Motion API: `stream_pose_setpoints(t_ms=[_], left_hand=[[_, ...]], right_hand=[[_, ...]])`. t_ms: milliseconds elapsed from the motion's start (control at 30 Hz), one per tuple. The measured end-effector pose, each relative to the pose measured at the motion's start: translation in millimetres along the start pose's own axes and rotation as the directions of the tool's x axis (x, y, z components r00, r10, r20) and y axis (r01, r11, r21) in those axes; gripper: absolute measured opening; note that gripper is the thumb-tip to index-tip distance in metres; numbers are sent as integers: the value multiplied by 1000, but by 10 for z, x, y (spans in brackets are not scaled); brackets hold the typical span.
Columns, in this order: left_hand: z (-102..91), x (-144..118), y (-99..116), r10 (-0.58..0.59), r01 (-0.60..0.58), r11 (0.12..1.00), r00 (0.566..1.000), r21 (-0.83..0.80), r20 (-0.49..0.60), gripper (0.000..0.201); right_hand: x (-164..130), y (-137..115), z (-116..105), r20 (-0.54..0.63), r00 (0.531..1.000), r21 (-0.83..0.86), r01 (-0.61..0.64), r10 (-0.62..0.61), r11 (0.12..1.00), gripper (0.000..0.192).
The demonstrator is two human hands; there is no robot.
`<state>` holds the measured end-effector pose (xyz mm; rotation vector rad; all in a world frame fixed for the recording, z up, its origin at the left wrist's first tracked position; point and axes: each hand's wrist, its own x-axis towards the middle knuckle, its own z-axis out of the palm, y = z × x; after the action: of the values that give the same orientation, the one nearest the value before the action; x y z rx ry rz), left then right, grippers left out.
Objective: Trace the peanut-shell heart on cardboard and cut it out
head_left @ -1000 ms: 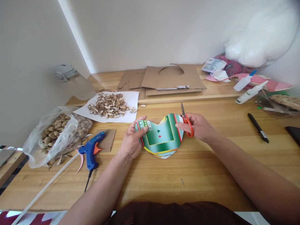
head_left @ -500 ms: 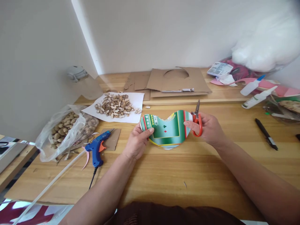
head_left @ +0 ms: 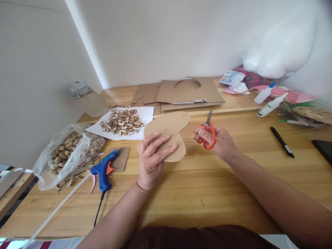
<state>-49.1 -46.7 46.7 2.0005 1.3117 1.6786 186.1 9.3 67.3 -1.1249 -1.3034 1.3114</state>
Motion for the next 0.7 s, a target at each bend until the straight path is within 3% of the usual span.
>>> stream_pose_setpoints(t_ms=[100, 233, 400, 500, 633, 700], left_hand=[[12, -63, -11, 104, -117, 982, 990, 151, 91, 37], [34, -118, 8, 134, -164, 976, 971, 144, 196, 39], [39, -117, 25, 70, -86, 990, 989, 116, 132, 32], [37, -115, 9, 85, -96, 975, 994, 201, 62, 36], [46, -129, -18, 146, -172, 947, 983, 272, 114, 45], [49, -125, -24, 158, -195, 938, 977, 287, 145, 49]], right_hand=[[-60, 6, 111, 64, 998, 81, -33, 28, 996, 32], [-96, 13, 233, 27, 996, 194, -87, 83, 977, 31], [-102, 6, 242, -72, 986, 225, -128, 148, 966, 38], [-134, 7, 272, -37, 990, 205, -129, 139, 970, 37], [-215, 30, 399, 65, 981, 228, -195, 185, 954, 34], [-242, 34, 444, 51, 980, 257, -199, 193, 946, 33]])
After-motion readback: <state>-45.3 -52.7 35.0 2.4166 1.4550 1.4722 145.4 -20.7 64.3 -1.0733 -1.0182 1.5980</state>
